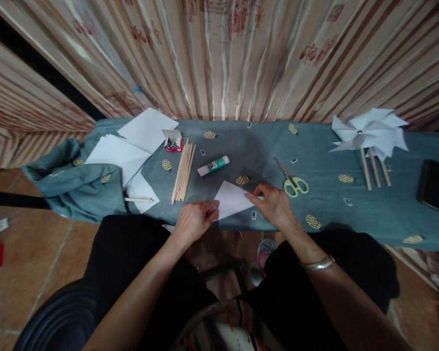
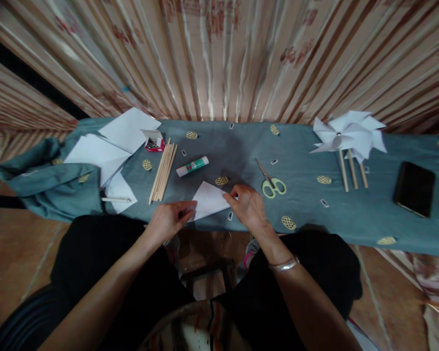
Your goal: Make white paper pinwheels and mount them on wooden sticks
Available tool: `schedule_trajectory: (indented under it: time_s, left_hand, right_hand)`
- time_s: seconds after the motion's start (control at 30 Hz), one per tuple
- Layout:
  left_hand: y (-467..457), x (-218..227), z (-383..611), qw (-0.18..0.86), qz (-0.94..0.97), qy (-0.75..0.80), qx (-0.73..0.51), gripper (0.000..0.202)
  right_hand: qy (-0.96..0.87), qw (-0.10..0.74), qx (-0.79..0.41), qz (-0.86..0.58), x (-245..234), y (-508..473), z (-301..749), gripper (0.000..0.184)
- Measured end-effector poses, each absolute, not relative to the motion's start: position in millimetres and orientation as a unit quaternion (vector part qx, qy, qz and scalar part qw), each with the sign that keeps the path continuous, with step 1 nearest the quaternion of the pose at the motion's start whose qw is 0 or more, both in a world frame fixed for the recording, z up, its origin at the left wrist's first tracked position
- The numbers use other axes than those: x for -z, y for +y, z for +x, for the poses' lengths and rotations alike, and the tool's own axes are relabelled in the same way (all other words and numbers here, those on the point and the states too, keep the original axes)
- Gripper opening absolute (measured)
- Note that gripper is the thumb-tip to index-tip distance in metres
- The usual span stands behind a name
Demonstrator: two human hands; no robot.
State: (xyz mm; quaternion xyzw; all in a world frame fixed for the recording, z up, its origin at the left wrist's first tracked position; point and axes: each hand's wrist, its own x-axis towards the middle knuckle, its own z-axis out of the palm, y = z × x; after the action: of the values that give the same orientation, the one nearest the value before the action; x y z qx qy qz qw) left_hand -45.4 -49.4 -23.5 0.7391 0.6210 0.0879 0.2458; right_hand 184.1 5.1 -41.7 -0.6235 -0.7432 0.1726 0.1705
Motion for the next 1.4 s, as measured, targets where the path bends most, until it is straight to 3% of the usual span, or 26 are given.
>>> schedule_trajectory:
  time_s: [0.3,0.4,0.6,1.07,1.27,1.4]
  left_hand:
    - [-47.9,22.3,-41.1,0.095,0.804,0.572,-0.133,0.017]
    - [-47.0,24.4,-35.9,0.074,0.811,0.561,-0.146,0.023]
    - [-52.5,39.3,-16.8,0.083,0.855,0.484,-0.168,0.037]
    - [-58.4,52.7,-10.5,0.077,0.86,0.491,-0.118,0.048]
    - [-64.2,52.9,-10.8,0.087,0.863,0.485,-0.108,0.064]
    - [-66.8,56.3,-11.2,0.078,0.869,0.479,-0.096,0.071]
  right_hand:
    - [-0.737,0.154,-0.198,-0.627,38.5,7.0,184.9,0.023]
    - [-0.741,0.153,-0.198,-0.623,38.2,7.3,184.5,0.023]
    - [-0.746,0.155,-0.189,-0.619,40.7,7.7,184.7,0.022]
    - [-0.75,0.166,-0.182,-0.614,40.6,6.8,183.7,0.021]
    - [-0.777,0.186,-0.139,-0.586,41.1,1.0,182.5,0.024]
    - [-0.808,0.214,-0.109,-0.539,42.0,-12.7,175.0,0.046]
